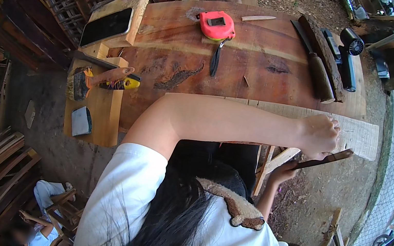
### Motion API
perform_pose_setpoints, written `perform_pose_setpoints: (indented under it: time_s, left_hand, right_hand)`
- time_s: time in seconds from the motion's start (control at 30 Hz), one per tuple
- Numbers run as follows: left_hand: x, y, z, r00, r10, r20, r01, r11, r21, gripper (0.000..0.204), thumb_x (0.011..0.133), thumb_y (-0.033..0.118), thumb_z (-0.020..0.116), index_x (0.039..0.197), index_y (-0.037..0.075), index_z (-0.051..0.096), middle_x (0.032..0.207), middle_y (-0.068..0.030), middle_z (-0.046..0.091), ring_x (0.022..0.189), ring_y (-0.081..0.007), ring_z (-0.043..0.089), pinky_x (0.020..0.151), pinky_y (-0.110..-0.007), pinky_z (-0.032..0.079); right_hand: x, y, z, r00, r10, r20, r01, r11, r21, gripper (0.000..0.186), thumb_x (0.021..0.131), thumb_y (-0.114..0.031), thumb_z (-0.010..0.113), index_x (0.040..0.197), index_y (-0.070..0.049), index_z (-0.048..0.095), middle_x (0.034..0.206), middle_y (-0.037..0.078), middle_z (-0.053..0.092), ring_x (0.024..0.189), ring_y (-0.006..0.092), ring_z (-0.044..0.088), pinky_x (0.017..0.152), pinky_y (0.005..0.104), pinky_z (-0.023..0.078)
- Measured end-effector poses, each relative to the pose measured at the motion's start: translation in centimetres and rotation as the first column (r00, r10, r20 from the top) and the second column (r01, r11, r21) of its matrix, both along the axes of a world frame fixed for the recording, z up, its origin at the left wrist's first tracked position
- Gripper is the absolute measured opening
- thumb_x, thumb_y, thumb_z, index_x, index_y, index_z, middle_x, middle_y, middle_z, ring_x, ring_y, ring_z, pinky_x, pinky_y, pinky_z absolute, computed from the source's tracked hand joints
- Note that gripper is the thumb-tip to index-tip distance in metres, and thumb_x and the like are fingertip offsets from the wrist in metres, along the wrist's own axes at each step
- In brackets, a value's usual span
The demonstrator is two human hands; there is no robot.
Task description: Measuring, sawing, and sanding a piece of wood at a workbench.
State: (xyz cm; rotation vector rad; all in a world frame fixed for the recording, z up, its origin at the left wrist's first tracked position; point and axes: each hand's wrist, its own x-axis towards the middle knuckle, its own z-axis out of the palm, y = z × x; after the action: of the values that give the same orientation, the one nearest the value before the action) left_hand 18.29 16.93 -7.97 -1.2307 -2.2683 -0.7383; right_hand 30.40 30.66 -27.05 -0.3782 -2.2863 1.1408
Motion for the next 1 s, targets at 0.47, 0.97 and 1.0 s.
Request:
perform_pose_setpoints:
  time_s: [0.47,0.97,1.0]
  left_hand:
    - [0.0,-0.3,0.7,0.998,0.000,0.060,0.001,1.000,-0.022,0.024,0.064,0.026,0.063,0.068,0.003,0.069,0.081,-0.0181,0.066,0.080,-0.0320,0.064,0.070,-0.039,0.053]
    - [0.1,-0.2,1.0,0.996,-0.010,0.090,0.016,0.998,-0.064,0.025,0.066,0.028,0.062,0.070,0.005,0.070,0.080,-0.0184,0.066,0.080,-0.0311,0.067,0.068,-0.040,0.054]
    - [0.1,-0.4,1.0,0.996,-0.012,0.091,0.018,0.998,-0.063,0.025,0.066,0.028,0.062,0.070,0.005,0.070,0.080,-0.0184,0.066,0.080,-0.0311,0.067,0.068,-0.040,0.054]
  right_hand:
    - [-3.5,-0.9,2.3,0.988,0.007,-0.154,-0.038,0.979,-0.199,0.044,0.100,-0.028,0.042,0.066,0.000,0.044,0.055,0.000,0.038,0.052,0.0120,0.036,0.044,0.0307,0.028]
    - [-3.6,0.3,2.5,0.984,0.031,-0.174,-0.064,0.980,-0.187,0.045,0.100,-0.027,0.042,0.061,-0.005,0.039,0.054,-0.004,0.036,0.048,0.0078,0.030,0.043,0.0278,0.021]
    - [-2.4,-0.2,1.5,0.990,0.029,-0.140,-0.051,0.987,-0.153,0.045,0.100,-0.026,0.042,0.061,-0.005,0.039,0.053,-0.003,0.035,0.049,0.0082,0.030,0.043,0.0289,0.021]
